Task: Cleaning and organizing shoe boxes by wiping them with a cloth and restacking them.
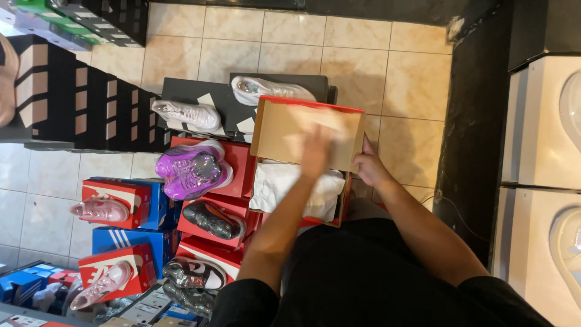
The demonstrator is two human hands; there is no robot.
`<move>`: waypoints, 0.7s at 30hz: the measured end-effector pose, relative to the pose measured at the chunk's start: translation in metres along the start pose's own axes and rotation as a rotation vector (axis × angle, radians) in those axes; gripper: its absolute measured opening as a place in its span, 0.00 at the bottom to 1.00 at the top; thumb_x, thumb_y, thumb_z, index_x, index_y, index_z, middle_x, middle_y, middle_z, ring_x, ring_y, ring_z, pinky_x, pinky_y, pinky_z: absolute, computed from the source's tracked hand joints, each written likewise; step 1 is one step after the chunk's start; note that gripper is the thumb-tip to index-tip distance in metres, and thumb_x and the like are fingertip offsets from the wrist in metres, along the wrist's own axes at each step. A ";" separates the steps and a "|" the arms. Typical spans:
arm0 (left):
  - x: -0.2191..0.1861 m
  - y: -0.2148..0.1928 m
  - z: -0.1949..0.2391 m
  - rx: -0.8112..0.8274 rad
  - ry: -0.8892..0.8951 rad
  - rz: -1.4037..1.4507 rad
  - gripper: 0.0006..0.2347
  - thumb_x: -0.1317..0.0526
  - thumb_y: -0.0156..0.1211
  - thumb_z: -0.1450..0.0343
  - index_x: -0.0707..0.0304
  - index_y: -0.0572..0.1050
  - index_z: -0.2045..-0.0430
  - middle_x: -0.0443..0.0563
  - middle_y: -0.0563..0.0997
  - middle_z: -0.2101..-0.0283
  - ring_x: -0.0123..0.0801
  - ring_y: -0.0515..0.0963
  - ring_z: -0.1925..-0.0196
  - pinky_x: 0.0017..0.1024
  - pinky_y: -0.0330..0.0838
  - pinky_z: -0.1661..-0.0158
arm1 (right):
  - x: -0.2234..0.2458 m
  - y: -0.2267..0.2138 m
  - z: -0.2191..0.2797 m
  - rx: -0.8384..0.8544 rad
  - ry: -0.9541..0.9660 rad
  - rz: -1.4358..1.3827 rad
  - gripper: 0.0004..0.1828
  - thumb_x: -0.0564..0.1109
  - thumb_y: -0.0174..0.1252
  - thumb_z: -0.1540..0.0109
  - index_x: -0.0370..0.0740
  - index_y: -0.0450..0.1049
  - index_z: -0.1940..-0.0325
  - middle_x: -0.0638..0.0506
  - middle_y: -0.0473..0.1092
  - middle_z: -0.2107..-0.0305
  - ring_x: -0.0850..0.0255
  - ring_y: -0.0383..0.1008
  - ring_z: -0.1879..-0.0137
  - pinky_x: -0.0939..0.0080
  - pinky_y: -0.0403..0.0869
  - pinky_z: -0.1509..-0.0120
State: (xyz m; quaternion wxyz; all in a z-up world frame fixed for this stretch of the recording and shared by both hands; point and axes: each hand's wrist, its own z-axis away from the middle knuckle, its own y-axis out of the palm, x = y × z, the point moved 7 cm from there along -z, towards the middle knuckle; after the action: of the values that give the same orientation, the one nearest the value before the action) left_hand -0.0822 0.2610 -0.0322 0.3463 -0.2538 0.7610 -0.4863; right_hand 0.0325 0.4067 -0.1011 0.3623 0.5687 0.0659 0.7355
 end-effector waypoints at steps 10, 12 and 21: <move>0.060 -0.011 -0.030 -0.058 0.075 -0.131 0.19 0.56 0.52 0.25 0.54 0.70 0.38 0.63 0.73 0.38 0.54 0.67 0.30 0.58 0.57 0.36 | 0.015 0.011 0.007 0.049 0.042 -0.028 0.64 0.25 0.45 0.59 0.59 0.46 0.18 0.55 0.58 0.30 0.55 0.64 0.30 0.46 0.66 0.30; 0.059 -0.003 -0.024 -0.086 -0.025 -0.167 0.20 0.57 0.53 0.25 0.58 0.69 0.38 0.67 0.72 0.38 0.57 0.65 0.29 0.58 0.59 0.38 | 0.013 0.014 0.008 0.058 0.036 -0.026 0.65 0.26 0.46 0.59 0.58 0.45 0.18 0.55 0.58 0.31 0.55 0.64 0.31 0.46 0.67 0.31; -0.045 0.012 0.000 -0.044 0.276 0.050 0.22 0.55 0.52 0.25 0.45 0.66 0.34 0.53 0.71 0.32 0.44 0.69 0.29 0.50 0.61 0.36 | -0.008 -0.016 -0.003 0.034 0.098 -0.053 0.65 0.22 0.45 0.58 0.61 0.47 0.19 0.53 0.59 0.29 0.50 0.65 0.30 0.42 0.66 0.29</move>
State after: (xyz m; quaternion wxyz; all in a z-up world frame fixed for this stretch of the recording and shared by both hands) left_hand -0.0545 0.2984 -0.0301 0.2447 -0.1733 0.8179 -0.4910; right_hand 0.0377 0.4143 -0.1171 0.3683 0.5362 0.1108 0.7514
